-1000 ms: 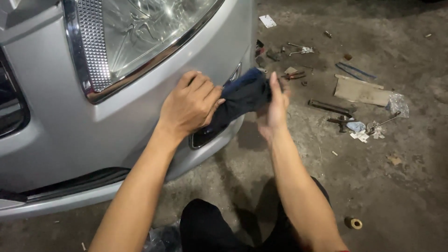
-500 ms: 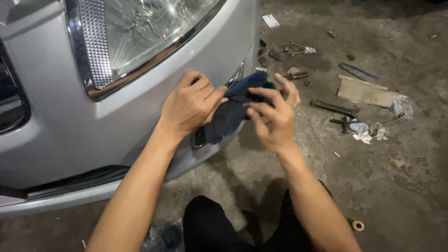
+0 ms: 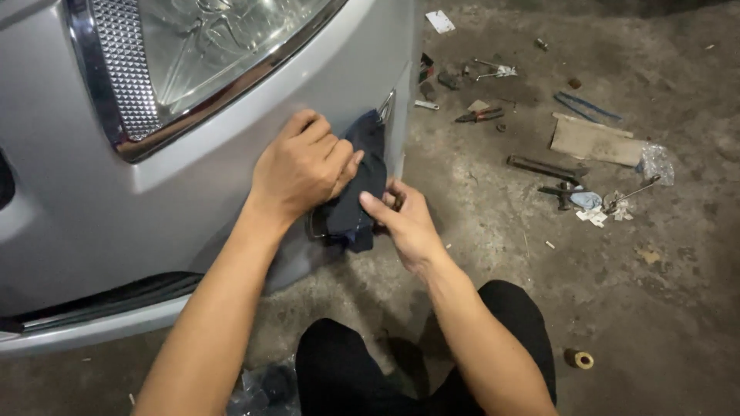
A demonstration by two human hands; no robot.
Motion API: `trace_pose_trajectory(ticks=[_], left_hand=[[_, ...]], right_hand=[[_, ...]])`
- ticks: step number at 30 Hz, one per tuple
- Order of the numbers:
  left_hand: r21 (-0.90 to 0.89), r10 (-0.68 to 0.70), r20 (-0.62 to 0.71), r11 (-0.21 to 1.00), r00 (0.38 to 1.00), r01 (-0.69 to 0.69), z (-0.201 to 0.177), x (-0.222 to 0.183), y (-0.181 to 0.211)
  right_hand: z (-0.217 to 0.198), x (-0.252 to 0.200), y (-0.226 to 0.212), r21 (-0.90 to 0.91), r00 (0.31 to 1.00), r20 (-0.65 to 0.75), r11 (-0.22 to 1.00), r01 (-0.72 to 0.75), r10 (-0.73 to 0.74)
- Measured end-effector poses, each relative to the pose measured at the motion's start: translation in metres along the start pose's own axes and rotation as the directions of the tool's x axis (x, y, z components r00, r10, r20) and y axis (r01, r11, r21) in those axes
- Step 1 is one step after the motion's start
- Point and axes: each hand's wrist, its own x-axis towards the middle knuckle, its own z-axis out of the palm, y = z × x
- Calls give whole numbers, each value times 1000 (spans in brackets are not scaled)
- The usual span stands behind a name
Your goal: The person cleans the front headlight of a white car using a dark cloth. They wipe the headlight lens and the surrounding bumper area with both hands, moving around the front of the vehicle to reach different sections.
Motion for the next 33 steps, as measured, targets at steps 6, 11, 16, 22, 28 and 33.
trace_pose_trajectory(ticks=[6, 11, 16, 22, 28, 33], left_hand=[[-19, 6, -22, 1000, 1000, -7, -5, 6, 0], [3, 3, -8, 1000, 1000, -3, -3, 6, 3], [55, 28, 18, 998, 999, -29, -2, 8, 2], [64, 11, 12, 998, 1000, -11, 3, 5, 3], [147, -19, 27, 989, 999, 15, 4, 6, 4], [158, -28, 77, 987, 997, 15, 14, -10, 5]], right_hand=[[14, 2, -36, 5, 918, -370, 987, 158, -145], [-34, 40, -31, -441, 719, -459, 837, 325, -522], [-21, 113, -16, -841, 473, 49, 220, 495, -880], [-21, 93, 5, -796, 398, 452, -159, 584, -798], [-19, 111, 8, -744, 388, 365, -15, 668, -846], [-25, 104, 4, -766, 449, 423, -46, 641, -787]])
